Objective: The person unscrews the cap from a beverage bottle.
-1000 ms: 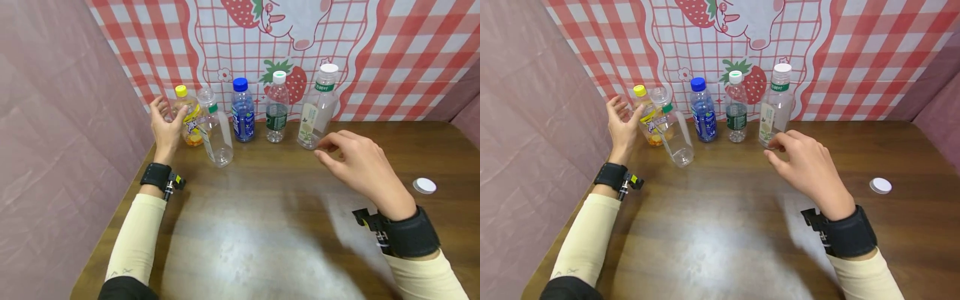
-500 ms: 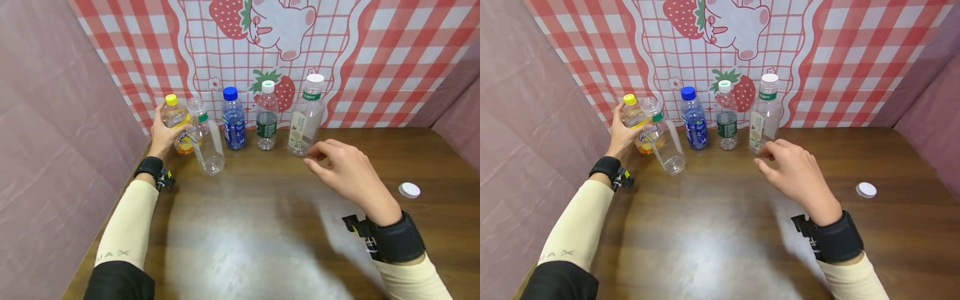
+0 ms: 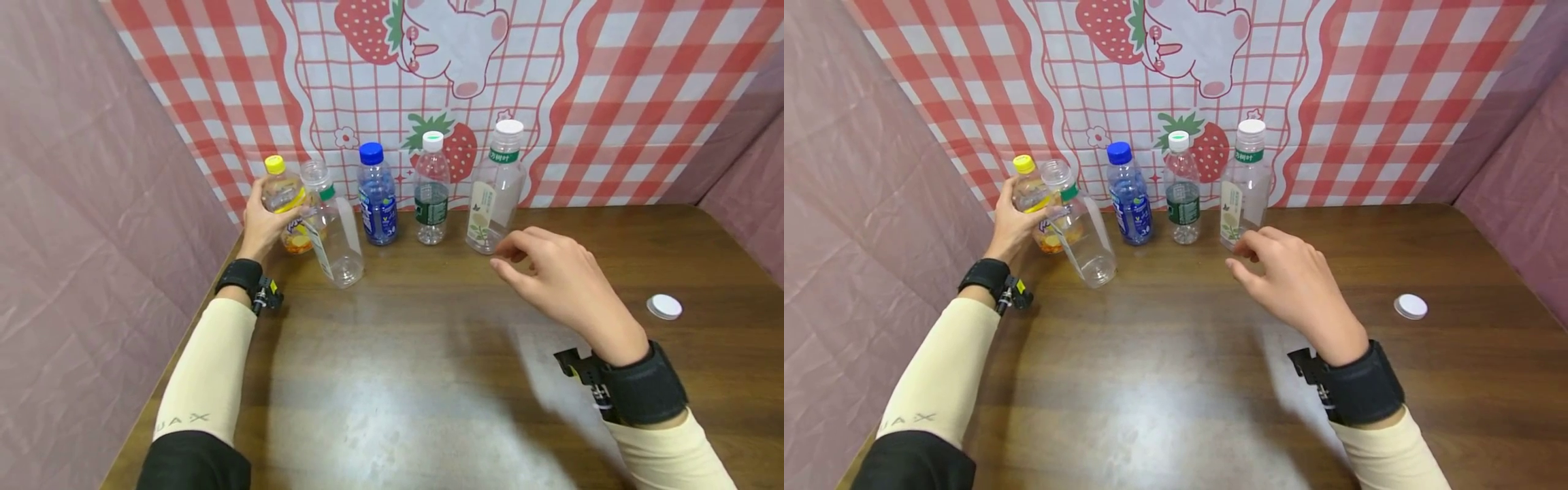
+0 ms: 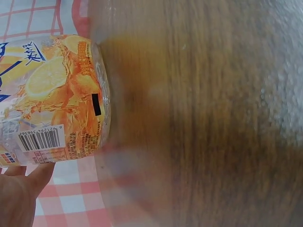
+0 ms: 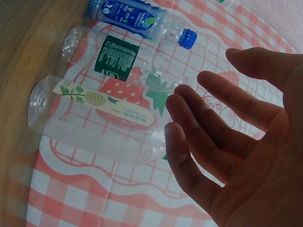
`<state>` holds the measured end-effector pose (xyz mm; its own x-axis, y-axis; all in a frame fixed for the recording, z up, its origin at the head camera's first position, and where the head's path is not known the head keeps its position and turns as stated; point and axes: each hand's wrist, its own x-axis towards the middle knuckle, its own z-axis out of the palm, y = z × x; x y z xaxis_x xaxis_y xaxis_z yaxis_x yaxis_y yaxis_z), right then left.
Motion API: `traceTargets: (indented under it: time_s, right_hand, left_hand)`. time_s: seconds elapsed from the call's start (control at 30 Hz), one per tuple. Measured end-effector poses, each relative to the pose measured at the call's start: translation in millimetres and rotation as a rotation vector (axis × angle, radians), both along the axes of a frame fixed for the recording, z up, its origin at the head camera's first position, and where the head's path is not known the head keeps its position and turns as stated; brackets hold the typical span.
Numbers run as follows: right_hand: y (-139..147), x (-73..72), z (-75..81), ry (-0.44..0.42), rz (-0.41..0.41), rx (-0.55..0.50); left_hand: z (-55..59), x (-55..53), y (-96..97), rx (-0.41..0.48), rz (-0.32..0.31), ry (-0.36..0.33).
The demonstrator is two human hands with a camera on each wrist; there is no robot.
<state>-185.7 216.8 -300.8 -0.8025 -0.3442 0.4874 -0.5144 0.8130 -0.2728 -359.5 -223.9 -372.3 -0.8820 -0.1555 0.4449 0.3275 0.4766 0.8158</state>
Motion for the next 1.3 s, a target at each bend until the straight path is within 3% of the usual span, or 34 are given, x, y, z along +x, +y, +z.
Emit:
traceTargets:
  time_s: [0.1, 0.37, 0.6, 0.73, 0.83, 1.0, 1.17, 1.3]
  right_hand:
    - [0, 0.3, -1.1, 0.001, 0.001, 0.002]
    - [-1, -0.7, -0.5, 0.011, 0.007, 0.014]
    - [-3, -1.6, 0.2, 0.004, 0.011, 0.016]
    - [-4, -0.8, 0.2, 0.002, 0.013, 0.019]
    - [-4, 0.1, 0.9, 0.002, 0.009, 0.020]
    - [-3, 0.4, 4.1, 0.007, 0.018, 0.008]
    - [-3, 0.9, 6.5, 0.014, 0.020, 0.005]
    - [-3, 2.9, 7.4, 0.012, 0.014, 0.002]
  left_hand:
    - [-6.1, -5.8, -4.9, 0.014, -0.019, -0.001]
    - [18.8, 25.5, 3.3, 0.039, -0.007, 0.008]
    - [33.5, 50.4, -6.8, -0.054, 0.101, 0.055]
    - [43.5, 68.8, -15.8, -0.068, 0.120, 0.096]
    - [51.5, 84.7, -20.5, -0.080, 0.083, 0.146]
    - [67.9, 115.7, -14.8, -0.119, -0.039, 0.250]
    - [87.0, 145.1, 8.4, -0.223, -0.184, 0.326]
    - [96.1, 162.3, 32.5, -0.267, -0.301, 0.366]
